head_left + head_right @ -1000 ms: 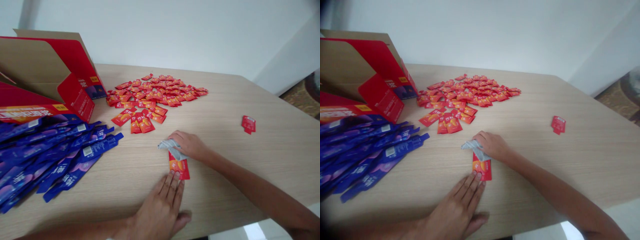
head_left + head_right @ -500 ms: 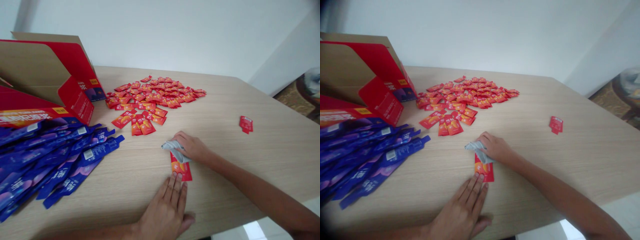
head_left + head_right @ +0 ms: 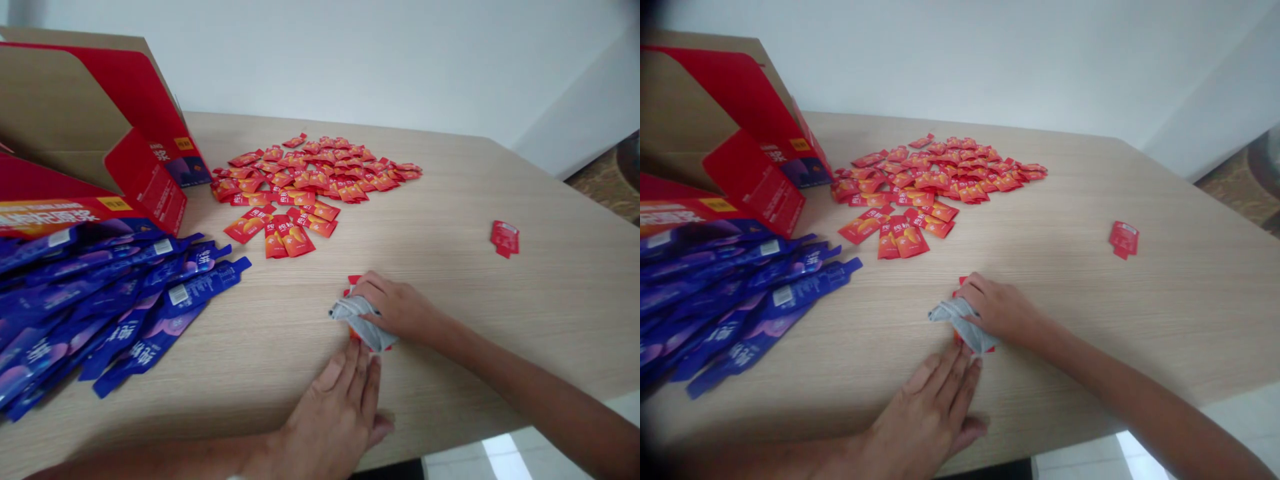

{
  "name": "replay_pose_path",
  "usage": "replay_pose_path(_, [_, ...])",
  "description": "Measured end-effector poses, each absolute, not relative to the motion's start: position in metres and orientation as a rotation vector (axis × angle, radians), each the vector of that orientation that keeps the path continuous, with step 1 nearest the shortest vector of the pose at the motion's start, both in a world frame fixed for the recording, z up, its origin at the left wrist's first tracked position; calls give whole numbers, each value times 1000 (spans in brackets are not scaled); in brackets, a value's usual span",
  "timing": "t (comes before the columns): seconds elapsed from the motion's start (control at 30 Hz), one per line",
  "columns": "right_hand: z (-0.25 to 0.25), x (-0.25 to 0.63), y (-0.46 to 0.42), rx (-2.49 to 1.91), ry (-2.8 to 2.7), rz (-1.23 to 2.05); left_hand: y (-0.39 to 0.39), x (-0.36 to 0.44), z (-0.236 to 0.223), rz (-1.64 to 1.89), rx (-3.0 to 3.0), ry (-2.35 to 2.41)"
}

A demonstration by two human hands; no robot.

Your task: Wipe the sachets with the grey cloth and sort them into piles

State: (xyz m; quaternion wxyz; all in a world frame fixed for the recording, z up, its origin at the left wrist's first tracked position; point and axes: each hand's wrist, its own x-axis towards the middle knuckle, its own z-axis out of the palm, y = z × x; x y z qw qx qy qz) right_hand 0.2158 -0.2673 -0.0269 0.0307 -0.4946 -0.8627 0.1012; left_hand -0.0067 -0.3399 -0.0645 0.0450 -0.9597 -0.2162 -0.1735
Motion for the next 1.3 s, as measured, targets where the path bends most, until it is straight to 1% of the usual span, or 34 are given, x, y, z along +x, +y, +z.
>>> replay_pose_path(0.17, [-20,225,-216,-1641,-2531,122,-336,-7,-62,-564,-2908,-620])
replay_pose_path(0.27, [-8,227,-227,-1601,-2370,105,-336,-5,-60,-579,-2893,-589])
replay_pose_path(0.33, [-3,223,-253,-1559,-2313,165,-336,-3,-58,-577,-2887,-579])
replay_pose_path(0.43, [-7,212,-293,-1488,-2484,370,-336,-1,-57,-515,-2932,-598])
replay_pose_path(0.53, [-21,209,-296,-1522,-2586,461,-337,0,-57,-506,-2968,-627])
replay_pose_path(0.63, [-31,217,-256,-1676,-2480,298,-337,-2,-58,-558,-2947,-651])
replay_pose_path(0.73, [-27,229,-217,-1789,-2386,117,-337,-4,-60,-541,-2959,-646])
replay_pose_path(0.83, [-14,232,-224,-1756,-2266,66,-337,-4,-63,-533,-2974,-641])
replay_pose_path(0.9, [-9,225,-253,-1689,-2233,115,-337,-4,-63,-536,-2973,-632])
replay_pose_path(1.0, [-12,208,-297,-1557,-2449,336,-337,-2,-60,-496,-2997,-642])
replay_pose_path(1.07, [-19,201,-304,-1562,-2554,426,-337,-1,-58,-472,-3015,-667])
replay_pose_path(1.13, [-26,202,-288,-1643,-2544,410,-337,-1,-58,-493,-3005,-667])
replay_pose_path(1.3, [-19,222,-223,-1813,-2421,143,-338,-3,-63,-575,-2959,-656])
